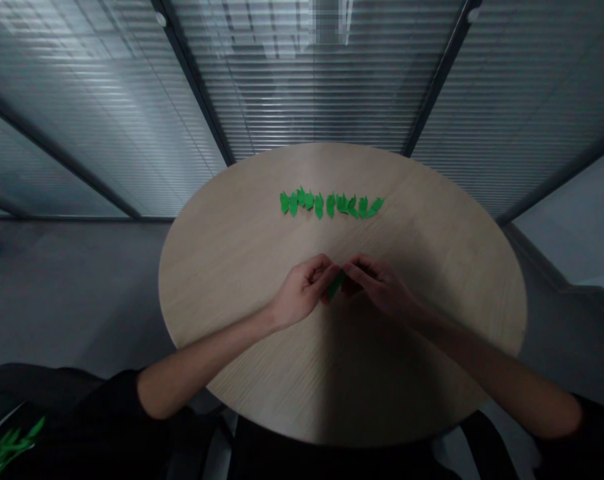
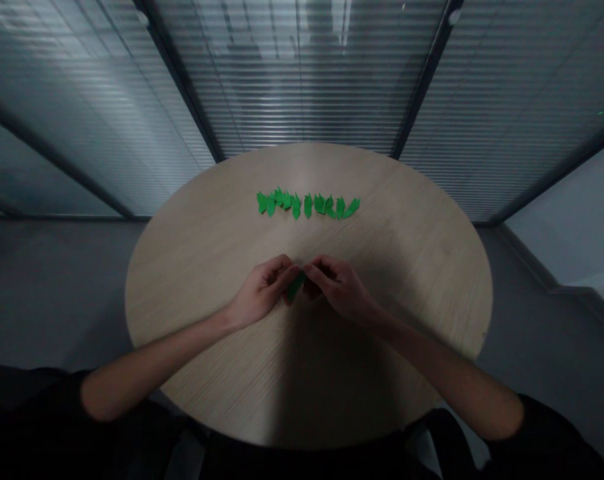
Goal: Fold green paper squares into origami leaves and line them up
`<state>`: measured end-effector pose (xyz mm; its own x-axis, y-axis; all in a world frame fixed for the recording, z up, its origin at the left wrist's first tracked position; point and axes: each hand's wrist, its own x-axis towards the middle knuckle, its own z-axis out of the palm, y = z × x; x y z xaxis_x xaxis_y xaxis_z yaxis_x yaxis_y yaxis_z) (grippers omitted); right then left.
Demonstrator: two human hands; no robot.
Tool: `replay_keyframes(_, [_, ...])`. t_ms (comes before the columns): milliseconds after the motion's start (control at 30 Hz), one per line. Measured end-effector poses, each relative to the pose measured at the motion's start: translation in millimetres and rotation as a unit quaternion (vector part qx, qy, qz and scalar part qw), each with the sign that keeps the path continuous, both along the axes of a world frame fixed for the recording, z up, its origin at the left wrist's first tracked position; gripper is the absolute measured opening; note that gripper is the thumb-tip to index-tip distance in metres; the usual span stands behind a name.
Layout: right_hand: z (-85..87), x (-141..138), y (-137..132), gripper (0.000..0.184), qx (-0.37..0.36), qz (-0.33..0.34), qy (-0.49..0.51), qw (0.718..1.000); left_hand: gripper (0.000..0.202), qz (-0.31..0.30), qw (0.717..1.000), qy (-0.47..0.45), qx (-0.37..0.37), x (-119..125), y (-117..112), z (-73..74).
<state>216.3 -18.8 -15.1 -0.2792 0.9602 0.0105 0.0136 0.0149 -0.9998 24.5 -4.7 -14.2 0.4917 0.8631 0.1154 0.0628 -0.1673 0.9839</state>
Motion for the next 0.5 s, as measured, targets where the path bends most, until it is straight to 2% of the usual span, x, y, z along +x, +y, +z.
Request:
replay_keyframes(100, [1.6,0.7,-0.4,0.046,-0.003,-0.011,0.011,1.0,0.042,-0.004,1.0,-0.001,-0.01,0.6,-1.0,0.2])
replay_keyframes(300, [2.9,1.0,-1.7,0.046,0.01,-0.018,-0.009,1.0,0.044,-0.054,0.998,0.006,-0.04,-0.3,-1.4,0.6])
replay_keyframes(500, [0.3,-1.0,-1.0,0.046,-0.003,0.003,-0.008,1.0,0.043,-0.029,0.999,0.032,-0.015,-1.4,-1.5,-0.8])
